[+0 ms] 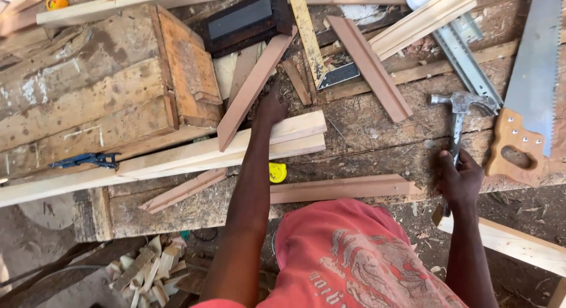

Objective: The person sorts through wood strips on a cluttered workbench, picks up a hand plane and planes a strip, then carries trim pieces to a wooden door panel. They spread white glue onto the trim pieces with a stick and press the glued strips into the panel's recessed frame, fitting them into place by hand.

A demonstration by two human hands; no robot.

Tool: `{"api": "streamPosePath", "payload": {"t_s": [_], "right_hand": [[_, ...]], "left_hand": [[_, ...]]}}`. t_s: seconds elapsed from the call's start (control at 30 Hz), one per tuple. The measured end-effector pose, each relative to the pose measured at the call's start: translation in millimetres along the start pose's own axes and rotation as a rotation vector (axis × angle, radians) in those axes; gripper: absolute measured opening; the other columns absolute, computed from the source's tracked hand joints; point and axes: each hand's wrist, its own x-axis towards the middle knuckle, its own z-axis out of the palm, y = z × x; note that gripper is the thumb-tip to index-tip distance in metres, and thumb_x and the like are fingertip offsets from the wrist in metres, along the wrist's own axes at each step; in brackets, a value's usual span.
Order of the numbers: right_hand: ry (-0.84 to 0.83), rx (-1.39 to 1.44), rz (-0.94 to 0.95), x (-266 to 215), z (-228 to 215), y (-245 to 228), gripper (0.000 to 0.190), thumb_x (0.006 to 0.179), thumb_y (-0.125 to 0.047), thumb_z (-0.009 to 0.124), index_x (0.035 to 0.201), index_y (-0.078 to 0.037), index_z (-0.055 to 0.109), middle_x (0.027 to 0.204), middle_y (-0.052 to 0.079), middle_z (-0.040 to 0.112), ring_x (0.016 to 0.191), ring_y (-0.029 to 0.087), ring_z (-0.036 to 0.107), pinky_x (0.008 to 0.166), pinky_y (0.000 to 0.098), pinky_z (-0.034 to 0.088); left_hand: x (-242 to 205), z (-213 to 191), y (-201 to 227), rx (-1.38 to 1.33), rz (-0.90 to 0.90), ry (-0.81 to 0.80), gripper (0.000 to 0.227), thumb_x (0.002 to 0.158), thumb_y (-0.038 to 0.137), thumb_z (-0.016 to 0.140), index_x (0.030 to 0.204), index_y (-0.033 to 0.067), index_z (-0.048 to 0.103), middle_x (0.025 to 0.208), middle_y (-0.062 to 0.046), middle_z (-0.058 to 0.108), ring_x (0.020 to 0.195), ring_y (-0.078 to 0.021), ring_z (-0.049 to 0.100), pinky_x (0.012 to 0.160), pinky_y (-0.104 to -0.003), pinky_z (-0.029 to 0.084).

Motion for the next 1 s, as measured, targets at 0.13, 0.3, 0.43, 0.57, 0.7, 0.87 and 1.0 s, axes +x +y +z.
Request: {"api": "streamPosePath", "payload": {"t_s": [0.13, 0.3, 0.43, 0.57, 0.7, 0.87, 1.0], "right_hand": [[-0.004, 0.033, -0.066, 5.0, 1.8, 14.8, 0.016, 0.117, -0.020, 0.063, 0.119, -0.005, 0.069, 0.083, 0.006, 0.064, 0.064, 0.017, 0.058, 0.050, 0.0350, 0.051], [0.013, 0.001, -0.085, 10.7, 2.4, 20.9, 0.016, 0.115, -0.019, 0.064, 0.120, -0.006, 0.071, 0.087, 0.005, 0.067, 0.073, 0.017, 0.061, 0.059, 0.0351, 0.054], [0.006, -0.027, -0.082, 13.1, 2.9, 24.5, 0.018, 0.116, -0.020, 0.062, 0.119, -0.005, 0.070, 0.087, 0.007, 0.067, 0.072, 0.019, 0.063, 0.058, 0.0376, 0.056], [0.000, -0.003, -0.032, 12.0, 3.9, 20.1, 0.016, 0.116, -0.020, 0.064, 0.117, -0.005, 0.068, 0.082, 0.005, 0.065, 0.063, 0.017, 0.060, 0.049, 0.0344, 0.053], [0.003, 0.035, -0.008, 9.8, 4.3, 12.2, 0.018, 0.115, -0.022, 0.064, 0.116, -0.005, 0.067, 0.072, 0.006, 0.060, 0.051, 0.015, 0.054, 0.039, 0.0318, 0.048], [0.001, 0.069, 0.032, 12.1, 5.6, 8.8, 0.016, 0.114, -0.019, 0.063, 0.116, -0.004, 0.066, 0.069, 0.006, 0.059, 0.047, 0.015, 0.053, 0.038, 0.0307, 0.048], [0.003, 0.055, 0.071, 14.1, 5.1, 8.9, 0.016, 0.113, -0.020, 0.063, 0.109, -0.005, 0.066, 0.067, 0.004, 0.058, 0.047, 0.015, 0.052, 0.038, 0.0319, 0.047]], "left_hand": [[-3.4, -12.7, 18.5, 0.089, -0.009, -0.017, 0.085, 0.088, 0.008, 0.052, 0.164, 0.0341, 0.028, 0.117, -0.017, 0.074, 0.075, -0.0285, 0.069, 0.062, -0.045, 0.052], [4.7, 8.9, 17.0, 0.133, -0.063, 0.193, 0.038, 0.090, 0.015, 0.058, 0.127, 0.0072, 0.058, 0.100, -0.013, 0.075, 0.088, -0.0345, 0.072, 0.071, -0.052, 0.056], [2.1, 22.4, 46.6, -0.063, 0.180, 0.552, 0.025, 0.094, 0.014, 0.059, 0.116, 0.0117, 0.072, 0.099, -0.007, 0.078, 0.082, -0.0263, 0.072, 0.062, -0.044, 0.056], [29.1, 37.3, 86.8, 0.020, 0.506, 0.391, 0.035, 0.089, 0.014, 0.073, 0.124, 0.0117, 0.070, 0.116, -0.012, 0.074, 0.109, -0.0285, 0.065, 0.098, -0.047, 0.051], [85.7, 78.0, 97.4, 0.467, 0.662, 0.300, 0.045, 0.084, 0.040, 0.084, 0.115, 0.0148, 0.065, 0.123, -0.010, 0.057, 0.118, -0.0335, 0.048, 0.096, -0.049, 0.040], [61.6, 45.5, 120.6, 0.606, 0.577, 0.321, 0.057, 0.075, 0.063, 0.080, 0.100, 0.0131, 0.071, 0.120, -0.011, 0.059, 0.112, -0.0303, 0.050, 0.099, -0.050, 0.038], [33.4, 12.4, 122.5, 0.688, 0.358, 0.164, 0.066, 0.070, 0.064, 0.086, 0.114, 0.0171, 0.071, 0.130, -0.010, 0.060, 0.123, -0.0311, 0.051, 0.114, -0.055, 0.030]]}}
